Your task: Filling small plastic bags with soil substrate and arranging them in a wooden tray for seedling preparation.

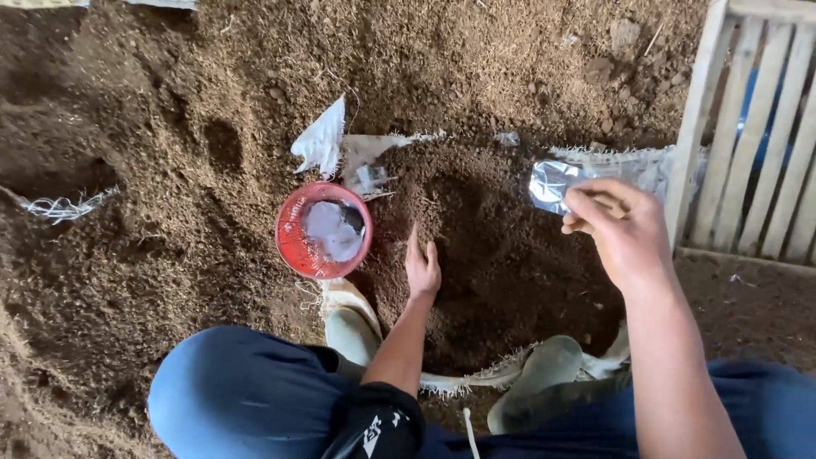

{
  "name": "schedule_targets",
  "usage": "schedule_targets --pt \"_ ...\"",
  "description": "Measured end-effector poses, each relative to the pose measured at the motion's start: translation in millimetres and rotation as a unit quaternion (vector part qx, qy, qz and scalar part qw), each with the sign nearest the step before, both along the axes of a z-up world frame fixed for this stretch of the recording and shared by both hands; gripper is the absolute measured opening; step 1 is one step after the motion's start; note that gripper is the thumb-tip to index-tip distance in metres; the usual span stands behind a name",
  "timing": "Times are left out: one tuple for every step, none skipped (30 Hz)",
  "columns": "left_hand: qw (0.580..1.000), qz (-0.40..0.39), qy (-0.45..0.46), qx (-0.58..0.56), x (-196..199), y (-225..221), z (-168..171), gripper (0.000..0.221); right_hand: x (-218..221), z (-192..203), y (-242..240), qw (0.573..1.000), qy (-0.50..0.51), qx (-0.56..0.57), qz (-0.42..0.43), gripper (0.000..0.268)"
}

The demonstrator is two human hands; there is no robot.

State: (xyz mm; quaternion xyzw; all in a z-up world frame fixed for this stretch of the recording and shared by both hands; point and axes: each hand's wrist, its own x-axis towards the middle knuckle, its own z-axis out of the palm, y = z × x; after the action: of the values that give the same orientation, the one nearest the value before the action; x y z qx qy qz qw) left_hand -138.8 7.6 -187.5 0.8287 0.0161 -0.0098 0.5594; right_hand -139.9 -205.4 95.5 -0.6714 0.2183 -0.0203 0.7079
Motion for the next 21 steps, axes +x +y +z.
schedule_targets --pt "1.0 -0.002 -0.001 0.001 1 0 1 0.056 2 0 0 1.0 -0.001 0.001 -0.002 0.02" --pt "0.999 -0.036 0.004 -0.016 -1 0 1 0.052 2 0 0 1.0 -0.008 0.002 -0.002 0.02" --pt "0.997 -0.07 0.008 -0.034 -4 -1 2 0.049 1 1 0 1.0 -0.015 0.002 -0.001 0.02" --pt "0.997 -0.073 0.008 -0.036 3 -5 -12 0.049 3 -2 1 1.0 -0.015 -0.001 -0.004 0.02" --pt "0.994 -0.081 -0.075 0.026 9 -9 -26 0.043 4 -5 2 0.999 -0.024 -0.01 -0.025 0.018" --pt "0.98 -0.089 -0.156 0.085 14 -15 -40 0.038 4 -8 2 0.998 -0.033 -0.021 -0.047 0.018" --pt "0.98 -0.093 -0.156 0.081 31 -18 -18 0.038 4 -8 1 0.998 -0.032 -0.025 -0.051 0.018" --pt "0.967 -0.051 -0.202 0.148 49 -20 3 0.031 4 -9 0 0.998 -0.028 -0.04 -0.037 0.019" --pt "0.945 -0.007 -0.246 0.213 66 -22 24 0.025 4 -9 0 0.998 -0.023 -0.056 -0.022 0.02" --pt "0.946 -0.008 -0.246 0.212 74 -22 20 0.025 3 -11 -1 0.998 -0.023 -0.057 -0.023 0.02" --pt "0.967 -0.069 -0.161 0.184 81 -20 16 0.031 2 -13 -1 0.998 -0.014 -0.058 -0.021 0.023" --pt "0.977 -0.128 -0.077 0.153 92 -19 12 0.039 3 -15 -2 0.998 -0.01 -0.059 -0.018 0.025" --pt "0.977 -0.127 -0.081 0.153 91 -17 15 0.039 1 -17 -3 0.998 -0.014 -0.06 -0.017 0.025" --pt "0.975 -0.142 -0.084 0.151 90 -18 17 0.043 0 -18 -4 0.998 -0.004 -0.059 -0.02 0.024" --pt "0.972 -0.157 -0.087 0.148 90 -19 18 0.048 -2 -20 -7 0.998 0.005 -0.059 -0.023 0.023" --pt "0.972 -0.16 -0.083 0.149 89 -19 3 0.048 -4 -19 -8 0.998 0.01 -0.057 -0.024 0.023" --pt "0.972 -0.163 -0.104 0.13 88 -20 -12 0.047 -6 -18 -8 0.998 0.005 -0.061 -0.029 0.025" --pt "0.972 -0.161 -0.126 0.111 88 -18 -26 0.047 -4 -15 -7 0.998 -0.001 -0.064 -0.028 0.027" --pt "0.973 -0.159 -0.121 0.113 71 -13 -28 0.047 -7 -14 -4 0.998 0.002 -0.063 -0.025 0.027" --pt "0.977 -0.171 -0.101 0.076 67 -14 -28 0.047 -6 -13 -3 0.998 0.003 -0.064 -0.027 0.026" --pt "0.979 -0.183 -0.081 0.039 62 -15 -27 0.049 -5 -10 -2 0.997 0.003 -0.066 -0.03 0.025"
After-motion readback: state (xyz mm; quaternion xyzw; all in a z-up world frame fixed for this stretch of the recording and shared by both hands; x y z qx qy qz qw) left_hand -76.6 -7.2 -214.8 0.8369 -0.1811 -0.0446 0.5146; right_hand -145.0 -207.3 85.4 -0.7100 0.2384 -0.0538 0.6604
